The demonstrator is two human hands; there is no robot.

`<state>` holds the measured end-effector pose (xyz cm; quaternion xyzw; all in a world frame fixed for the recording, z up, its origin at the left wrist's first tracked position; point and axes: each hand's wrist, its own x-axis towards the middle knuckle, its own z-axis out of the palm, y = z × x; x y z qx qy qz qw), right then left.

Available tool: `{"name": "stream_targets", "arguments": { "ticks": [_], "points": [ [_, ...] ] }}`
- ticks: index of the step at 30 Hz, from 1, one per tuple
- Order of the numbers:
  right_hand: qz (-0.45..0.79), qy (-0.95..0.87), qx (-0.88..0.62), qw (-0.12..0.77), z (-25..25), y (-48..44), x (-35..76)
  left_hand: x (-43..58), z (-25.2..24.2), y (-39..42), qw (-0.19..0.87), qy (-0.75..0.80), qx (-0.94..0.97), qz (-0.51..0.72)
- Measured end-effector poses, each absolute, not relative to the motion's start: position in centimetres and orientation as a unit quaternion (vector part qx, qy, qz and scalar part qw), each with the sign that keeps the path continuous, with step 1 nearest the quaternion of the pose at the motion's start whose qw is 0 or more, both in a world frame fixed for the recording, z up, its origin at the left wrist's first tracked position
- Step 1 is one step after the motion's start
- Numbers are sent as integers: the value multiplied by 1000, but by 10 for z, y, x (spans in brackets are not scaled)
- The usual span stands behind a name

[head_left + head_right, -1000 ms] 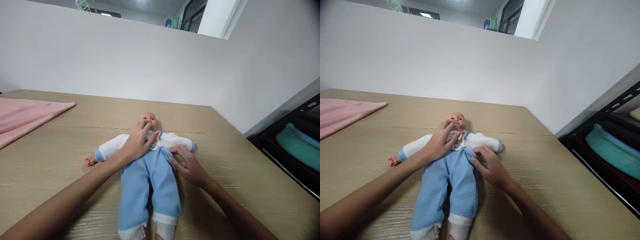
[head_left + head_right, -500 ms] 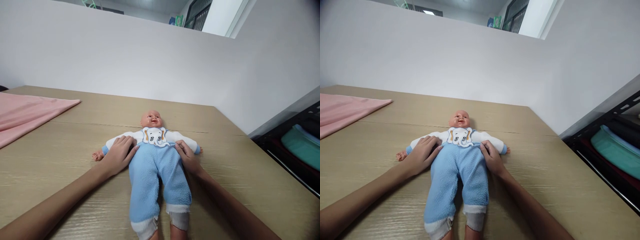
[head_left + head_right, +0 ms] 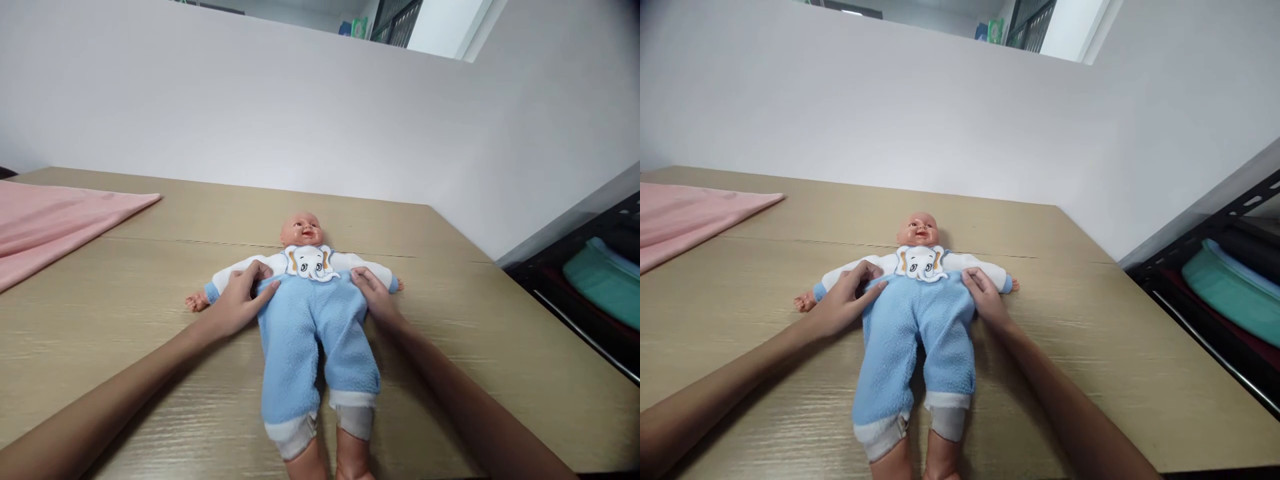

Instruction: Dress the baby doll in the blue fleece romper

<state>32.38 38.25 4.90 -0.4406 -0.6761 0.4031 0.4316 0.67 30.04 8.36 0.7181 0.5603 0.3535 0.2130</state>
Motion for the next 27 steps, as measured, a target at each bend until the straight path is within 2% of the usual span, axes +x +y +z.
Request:
{"name": "stream_targets", "arguments": {
  "ticks": [7,11,14,16,18,21,24,27],
  "points": [
    [171,-705,-515,457,55,378,338,4,67,303,125,566,747,326],
    [7,-782,-505,367,63,393,371,-2,60,308,60,542,769,332],
    [28,-852,-440,283,64,406,395,-5,57,310,55,527,771,352],
    [58,-868,-419,261,64,411,404,-5,58,310,65,520,759,386],
    [55,-864,-422,268,68,412,406,-3,64,310,76,526,731,428],
    [-39,-836,-458,299,87,407,395,7,82,311,83,528,706,464],
    [-183,-804,-466,322,123,398,371,22,109,316,90,487,744,447],
    [-257,-802,-412,349,166,393,342,44,137,328,100,447,787,413]
  ]
}}
